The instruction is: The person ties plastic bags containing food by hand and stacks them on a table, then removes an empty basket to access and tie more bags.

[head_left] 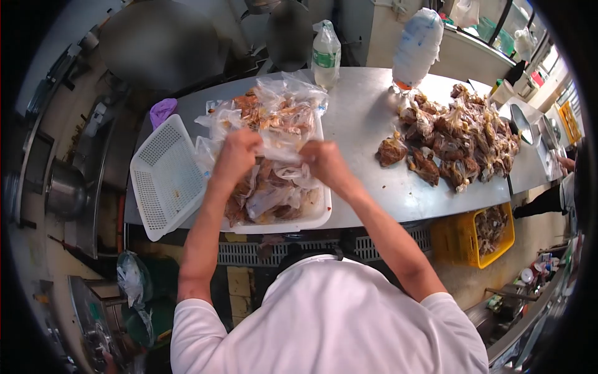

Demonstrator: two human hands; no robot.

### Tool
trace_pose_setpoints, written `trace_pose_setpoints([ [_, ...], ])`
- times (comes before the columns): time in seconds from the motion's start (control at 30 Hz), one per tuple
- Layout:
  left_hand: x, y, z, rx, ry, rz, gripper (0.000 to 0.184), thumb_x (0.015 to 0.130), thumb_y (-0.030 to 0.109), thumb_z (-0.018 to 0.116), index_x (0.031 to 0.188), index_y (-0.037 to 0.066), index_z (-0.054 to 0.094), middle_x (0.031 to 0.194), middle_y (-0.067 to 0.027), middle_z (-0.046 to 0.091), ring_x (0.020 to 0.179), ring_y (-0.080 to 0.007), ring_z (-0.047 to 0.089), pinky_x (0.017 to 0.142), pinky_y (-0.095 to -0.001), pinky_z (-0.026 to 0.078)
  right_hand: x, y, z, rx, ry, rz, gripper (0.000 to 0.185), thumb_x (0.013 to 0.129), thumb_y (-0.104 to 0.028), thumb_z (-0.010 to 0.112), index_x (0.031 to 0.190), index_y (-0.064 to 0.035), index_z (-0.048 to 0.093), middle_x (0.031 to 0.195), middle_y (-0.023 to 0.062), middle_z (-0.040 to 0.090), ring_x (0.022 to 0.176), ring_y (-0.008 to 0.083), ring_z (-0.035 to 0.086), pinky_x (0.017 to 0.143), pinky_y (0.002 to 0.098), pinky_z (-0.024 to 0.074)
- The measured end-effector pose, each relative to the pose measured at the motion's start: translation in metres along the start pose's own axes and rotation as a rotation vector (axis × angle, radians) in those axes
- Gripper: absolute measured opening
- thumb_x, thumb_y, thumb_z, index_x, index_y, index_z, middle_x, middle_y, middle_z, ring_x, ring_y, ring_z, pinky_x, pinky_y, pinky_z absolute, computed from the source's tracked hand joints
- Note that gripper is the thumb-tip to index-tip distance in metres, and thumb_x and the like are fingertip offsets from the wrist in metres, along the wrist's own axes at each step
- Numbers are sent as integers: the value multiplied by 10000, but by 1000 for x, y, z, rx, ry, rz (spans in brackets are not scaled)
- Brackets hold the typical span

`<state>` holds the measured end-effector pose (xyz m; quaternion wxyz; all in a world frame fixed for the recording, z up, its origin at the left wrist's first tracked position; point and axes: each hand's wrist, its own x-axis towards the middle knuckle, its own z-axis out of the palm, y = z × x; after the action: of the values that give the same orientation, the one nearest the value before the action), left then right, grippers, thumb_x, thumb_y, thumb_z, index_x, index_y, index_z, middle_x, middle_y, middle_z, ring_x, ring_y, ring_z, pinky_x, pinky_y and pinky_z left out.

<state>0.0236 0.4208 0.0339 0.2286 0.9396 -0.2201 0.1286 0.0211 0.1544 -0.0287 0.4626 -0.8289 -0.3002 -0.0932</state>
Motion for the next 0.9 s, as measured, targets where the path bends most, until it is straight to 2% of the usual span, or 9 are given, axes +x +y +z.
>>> trace_pose_setpoints([
  [0.13,31,61,-92,-153,444,-113,115,796,-29,754,860,-8,661,767,-80,628,746,-203,618,705,-323,531,64,-70,-79,12,379,-131,181,814,33,709,975,-36,753,925,110,743,769,228,705,691,337,549],
  [0.33,50,82,-20,-467,350,115,318,759,90,842,1019,36,669,767,-57,648,706,-189,616,681,-328,518,83,-96,-80,136,176,-85,134,829,23,696,956,-12,723,890,92,728,807,158,698,711,301,537],
  [0.4,54,81,-5,-522,190,111,287,748,89,842,979,35,681,772,-52,672,696,-194,626,676,-334,512,67,-86,-77,184,-5,54,385,821,-20,730,1199,-56,666,1091,110,707,1018,181,676,854,302,524],
  [0.47,53,94,-16,-473,223,53,236,760,46,811,952,10,679,785,-61,687,713,-155,631,679,-312,511,37,-76,-64,502,339,-166,764,782,-102,792,1462,-105,445,1352,139,593,1230,234,579,1008,323,463],
  [0.5,55,107,-27,-585,235,-23,225,761,45,810,940,10,679,780,-53,685,700,-134,615,673,-298,507,21,-70,-67,324,253,-97,1071,728,-217,867,1568,-110,211,1506,146,450,1358,273,462,1107,351,385],
  [0.6,61,132,-14,-706,213,-129,222,765,46,812,942,11,683,774,-26,680,662,-87,559,659,-273,502,-4,-71,-24,243,249,-32,899,698,-257,891,1454,-78,438,1284,142,627,1140,260,618,964,366,478],
  [0.73,56,166,-12,-832,109,180,598,757,135,850,1290,46,592,1100,-100,653,853,-161,594,756,-310,534,6,-27,3,789,417,129,365,948,-205,696,1239,-2,612,973,75,724,897,193,684,767,314,536],
  [0.83,29,150,-10,-448,508,101,765,825,233,813,1462,47,432,1376,-152,506,1113,-283,594,956,-402,497,-1,-30,-24,994,362,267,309,1019,-196,604,1255,4,604,1108,84,705,958,168,679,796,308,557],
  [0.9,17,118,44,-461,292,43,754,851,267,792,1466,34,423,1369,-168,508,1144,-299,584,971,-405,488,0,-53,-44,1319,378,311,272,1012,-193,611,1205,0,607,1136,84,681,968,180,681,821,325,584],
])
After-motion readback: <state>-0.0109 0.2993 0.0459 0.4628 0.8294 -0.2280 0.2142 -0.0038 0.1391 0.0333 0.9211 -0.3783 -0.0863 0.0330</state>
